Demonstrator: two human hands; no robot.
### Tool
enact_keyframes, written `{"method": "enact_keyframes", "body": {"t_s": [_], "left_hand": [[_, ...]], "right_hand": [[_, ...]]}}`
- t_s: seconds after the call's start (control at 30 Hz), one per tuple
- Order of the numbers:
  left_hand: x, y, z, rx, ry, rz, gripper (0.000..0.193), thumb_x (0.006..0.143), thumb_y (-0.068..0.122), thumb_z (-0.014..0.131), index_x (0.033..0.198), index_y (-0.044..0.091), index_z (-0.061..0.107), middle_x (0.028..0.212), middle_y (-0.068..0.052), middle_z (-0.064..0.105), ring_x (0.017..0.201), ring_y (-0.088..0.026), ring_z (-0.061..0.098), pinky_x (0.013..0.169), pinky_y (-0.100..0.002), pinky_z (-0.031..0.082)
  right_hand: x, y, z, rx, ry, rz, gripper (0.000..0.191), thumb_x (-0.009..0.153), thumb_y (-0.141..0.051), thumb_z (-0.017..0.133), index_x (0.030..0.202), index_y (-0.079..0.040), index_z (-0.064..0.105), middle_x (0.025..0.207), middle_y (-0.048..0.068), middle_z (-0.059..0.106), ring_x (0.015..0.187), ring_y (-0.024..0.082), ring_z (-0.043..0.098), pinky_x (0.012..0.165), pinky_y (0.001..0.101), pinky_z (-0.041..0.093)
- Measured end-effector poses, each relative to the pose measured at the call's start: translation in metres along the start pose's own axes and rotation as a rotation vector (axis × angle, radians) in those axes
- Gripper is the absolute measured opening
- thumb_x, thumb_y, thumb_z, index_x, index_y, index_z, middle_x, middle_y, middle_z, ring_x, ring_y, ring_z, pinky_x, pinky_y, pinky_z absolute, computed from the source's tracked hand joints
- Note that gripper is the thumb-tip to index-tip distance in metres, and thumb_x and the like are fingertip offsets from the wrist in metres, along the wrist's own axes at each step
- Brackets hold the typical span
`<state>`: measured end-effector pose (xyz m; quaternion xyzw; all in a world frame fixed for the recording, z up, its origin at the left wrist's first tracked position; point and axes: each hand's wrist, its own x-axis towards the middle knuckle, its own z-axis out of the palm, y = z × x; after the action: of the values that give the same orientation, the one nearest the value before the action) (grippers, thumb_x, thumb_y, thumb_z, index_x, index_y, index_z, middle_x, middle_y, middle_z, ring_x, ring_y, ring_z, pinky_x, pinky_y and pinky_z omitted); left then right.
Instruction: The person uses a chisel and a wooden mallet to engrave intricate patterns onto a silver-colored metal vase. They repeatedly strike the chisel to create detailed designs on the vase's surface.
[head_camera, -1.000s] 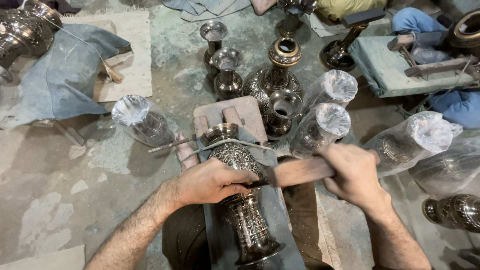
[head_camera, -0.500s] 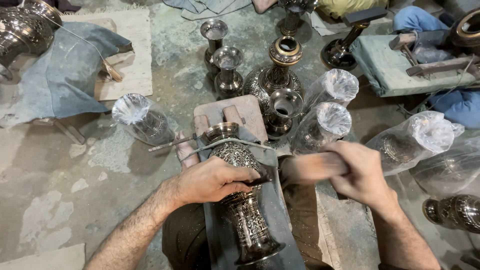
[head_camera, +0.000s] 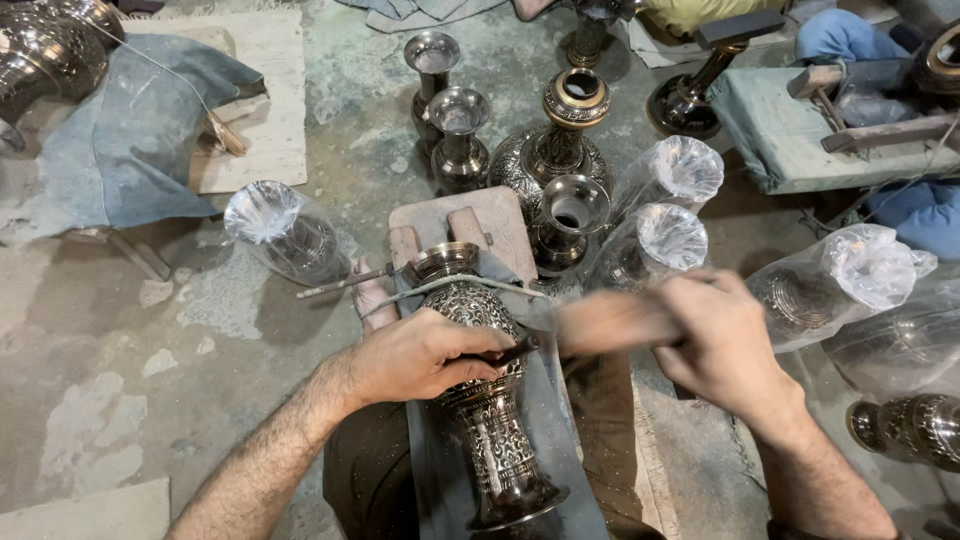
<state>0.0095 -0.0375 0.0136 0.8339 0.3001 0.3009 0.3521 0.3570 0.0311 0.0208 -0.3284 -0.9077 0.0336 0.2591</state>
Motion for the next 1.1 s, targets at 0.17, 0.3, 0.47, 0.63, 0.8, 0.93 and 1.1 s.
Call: {"method": "enact_keyframes", "body": {"t_s": [0.17,0.3,0.47,0.63,0.8,0.93,1.1], "left_hand": [[0.001,0.0,0.0,-0.02,-0.066,-0.149,0.028,0.096,0.021,0.072,0.12,0.007,0.071,0.096,-0.007,0.081,0.081,-0.019,0.081,0.071,-0.033,0.063],[0.002,0.001,-0.001,-0.017,-0.001,-0.03,0.032,0.095,0.019,0.075,0.122,0.004,0.069,0.098,-0.01,0.08,0.086,-0.021,0.08,0.074,-0.034,0.063],[0.002,0.003,-0.003,-0.033,-0.003,-0.06,0.03,0.094,0.019,0.075,0.12,0.005,0.07,0.092,-0.01,0.079,0.083,-0.023,0.08,0.072,-0.034,0.062],[0.003,0.003,-0.003,-0.037,0.0,-0.046,0.029,0.094,0.017,0.076,0.12,0.005,0.07,0.094,-0.009,0.079,0.085,-0.023,0.08,0.075,-0.035,0.062],[0.002,0.002,-0.002,-0.05,0.012,-0.071,0.03,0.092,0.018,0.076,0.118,0.003,0.07,0.096,-0.01,0.079,0.088,-0.023,0.08,0.076,-0.035,0.063],[-0.002,0.001,-0.001,-0.02,0.023,-0.057,0.03,0.092,0.018,0.077,0.117,0.003,0.07,0.098,-0.01,0.08,0.09,-0.023,0.08,0.077,-0.034,0.063],[0.002,-0.002,0.0,-0.051,-0.004,-0.06,0.031,0.094,0.018,0.075,0.121,0.004,0.07,0.097,-0.008,0.08,0.087,-0.018,0.081,0.076,-0.031,0.065]], "right_hand": [[0.004,0.0,0.001,0.284,-0.008,0.14,0.025,0.077,-0.009,0.08,0.098,-0.011,0.068,0.085,-0.001,0.07,0.076,0.014,0.071,0.073,0.039,0.055],[0.006,0.001,0.0,0.35,0.013,0.213,0.026,0.079,-0.011,0.08,0.102,-0.013,0.068,0.086,-0.003,0.071,0.08,0.012,0.07,0.078,0.0413,0.054],[0.011,0.006,0.001,0.051,-0.045,0.076,0.035,0.071,-0.01,0.081,0.103,-0.01,0.07,0.089,-0.002,0.074,0.086,0.013,0.072,0.085,0.0469,0.052],[0.02,0.01,-0.001,-0.255,-0.094,-0.025,0.034,0.072,-0.009,0.08,0.104,-0.007,0.071,0.085,0.003,0.075,0.081,0.02,0.071,0.088,0.0545,0.047],[0.025,0.009,-0.002,0.034,-0.105,0.069,0.033,0.073,-0.01,0.08,0.105,-0.009,0.07,0.092,0.002,0.074,0.085,0.02,0.071,0.086,0.0482,0.049],[0.027,0.011,-0.002,0.432,-0.025,0.106,0.052,0.068,-0.01,0.07,0.12,-0.009,0.064,0.102,0.002,0.07,0.098,0.016,0.066,0.091,0.0382,0.051],[0.025,0.016,0.004,0.331,-0.062,0.019,0.041,0.071,-0.007,0.069,0.112,-0.013,0.068,0.095,-0.001,0.074,0.09,0.014,0.07,0.096,0.045,0.049]]}}
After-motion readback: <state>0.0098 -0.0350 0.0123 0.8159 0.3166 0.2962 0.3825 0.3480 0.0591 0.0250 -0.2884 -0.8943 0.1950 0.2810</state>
